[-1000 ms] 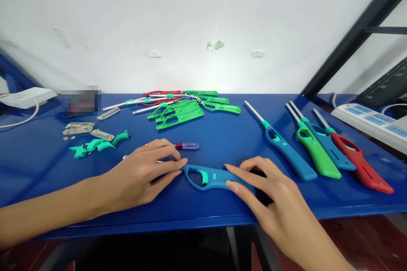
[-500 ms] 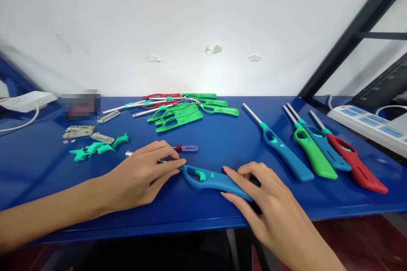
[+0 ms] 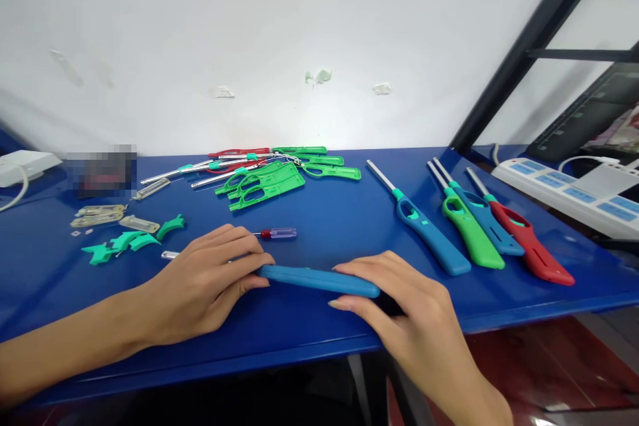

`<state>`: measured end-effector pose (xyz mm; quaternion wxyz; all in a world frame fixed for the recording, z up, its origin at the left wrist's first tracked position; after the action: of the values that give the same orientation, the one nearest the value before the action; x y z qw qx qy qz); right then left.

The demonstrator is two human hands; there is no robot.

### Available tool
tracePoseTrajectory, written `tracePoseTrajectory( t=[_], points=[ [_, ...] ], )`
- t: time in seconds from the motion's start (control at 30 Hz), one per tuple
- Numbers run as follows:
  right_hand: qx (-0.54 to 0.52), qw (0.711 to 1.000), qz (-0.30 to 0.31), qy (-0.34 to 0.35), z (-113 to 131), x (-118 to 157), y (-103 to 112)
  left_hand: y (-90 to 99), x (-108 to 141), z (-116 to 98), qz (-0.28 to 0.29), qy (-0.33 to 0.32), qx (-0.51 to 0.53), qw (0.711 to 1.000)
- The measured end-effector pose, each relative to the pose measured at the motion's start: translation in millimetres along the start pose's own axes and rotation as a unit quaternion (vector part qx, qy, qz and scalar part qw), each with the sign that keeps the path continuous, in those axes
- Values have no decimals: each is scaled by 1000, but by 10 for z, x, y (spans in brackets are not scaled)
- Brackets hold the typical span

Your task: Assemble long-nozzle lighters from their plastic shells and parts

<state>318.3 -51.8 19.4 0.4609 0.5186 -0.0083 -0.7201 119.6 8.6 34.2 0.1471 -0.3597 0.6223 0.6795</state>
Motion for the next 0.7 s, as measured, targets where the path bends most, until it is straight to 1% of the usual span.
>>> tracePoseTrajectory(
  t=[0.1,0.2,0.3,0.4,0.47,0.6,0.7],
  points=[
    [4,1000,-3,-22,31,2,3,47,-2,-16,-26,-8,18,999],
    [-4,1000,-7,2,108,16,-12,83,1,-31,-44,-24,9,999],
    [-11,999,-28,25,149,28,-3,104,-14,-36,-54,-44,-24,997],
    [-5,998,-53,18,135,29,27,136,-31,-24,-75,-62,-58,994],
    [1,999,-45,-6,99,28,24,160,-25,-13,-94,-71,-78,990],
    [7,999,4,-49,31,33,-25,203,20,-14,-126,-81,-90,985],
    [16,998,5,-65,-13,28,-29,217,47,-38,-138,-88,-78,983]
  ],
)
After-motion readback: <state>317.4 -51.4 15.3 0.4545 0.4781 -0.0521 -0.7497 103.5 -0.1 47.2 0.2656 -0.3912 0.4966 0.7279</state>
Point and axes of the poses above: each hand's wrist, its own x-axis away from the middle knuckle, its own y-axis out of the back of the hand, z = x × y, the point moved 9 cm from there along -x, towards the middle knuckle, and after that the axes turned 15 degrees about -z, right-handed, at the moved point
